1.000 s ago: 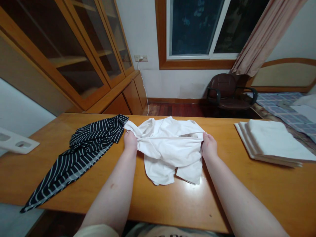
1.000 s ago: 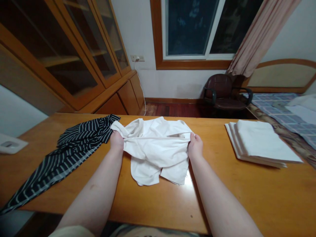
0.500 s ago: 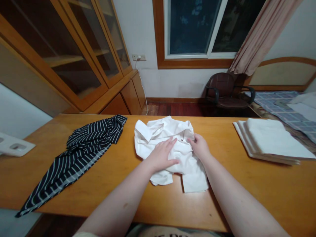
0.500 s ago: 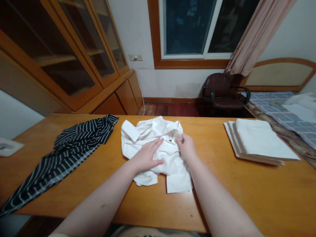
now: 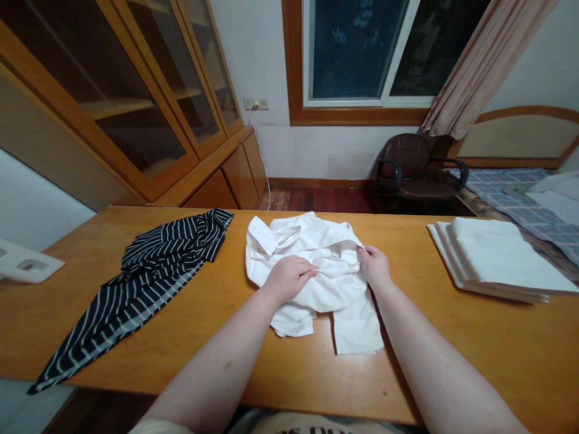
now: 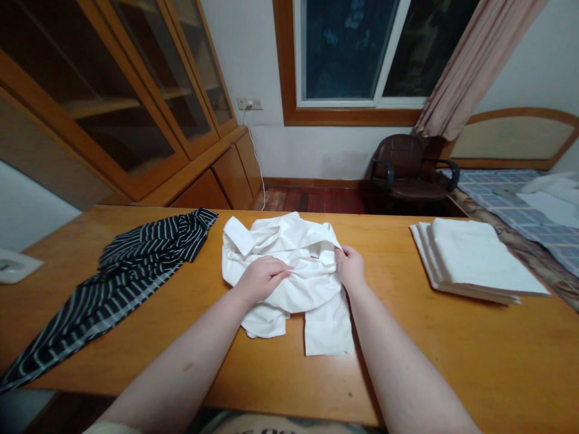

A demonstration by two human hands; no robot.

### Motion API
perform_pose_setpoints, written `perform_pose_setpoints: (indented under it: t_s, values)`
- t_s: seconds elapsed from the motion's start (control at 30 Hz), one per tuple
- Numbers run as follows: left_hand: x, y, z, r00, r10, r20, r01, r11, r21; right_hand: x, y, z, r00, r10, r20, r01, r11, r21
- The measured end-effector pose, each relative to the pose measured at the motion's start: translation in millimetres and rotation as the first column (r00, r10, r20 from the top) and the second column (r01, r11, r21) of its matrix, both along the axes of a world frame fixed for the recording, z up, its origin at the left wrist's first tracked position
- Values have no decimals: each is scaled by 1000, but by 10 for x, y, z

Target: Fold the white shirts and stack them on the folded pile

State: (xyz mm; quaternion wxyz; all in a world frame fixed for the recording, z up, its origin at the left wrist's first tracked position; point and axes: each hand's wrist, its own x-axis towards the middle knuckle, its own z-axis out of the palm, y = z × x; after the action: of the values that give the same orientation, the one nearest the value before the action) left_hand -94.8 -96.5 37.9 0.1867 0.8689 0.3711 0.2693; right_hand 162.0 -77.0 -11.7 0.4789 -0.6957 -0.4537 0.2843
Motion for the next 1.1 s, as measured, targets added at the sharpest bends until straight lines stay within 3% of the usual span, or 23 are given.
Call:
perform_pose_setpoints:
  t_s: [0.23,0.6,0.8,1.1]
  values:
    - [-159,97,-13,934,249,256,-236,968,-83,19,14,9,954,-112,-277,140,986,85]
    - [-309,159,2,837,371,403,-347,928,-134,66,21,-27,903,-204,-378,289,940,183]
    - [-436,233,41,686,451,571,-430,885,-182,135,43,-57,868,-275,-413,381,903,199]
    - [-540,320,42,489,530,692,-424,838,-342,197,76,-113,847,-308,-433,428,879,212]
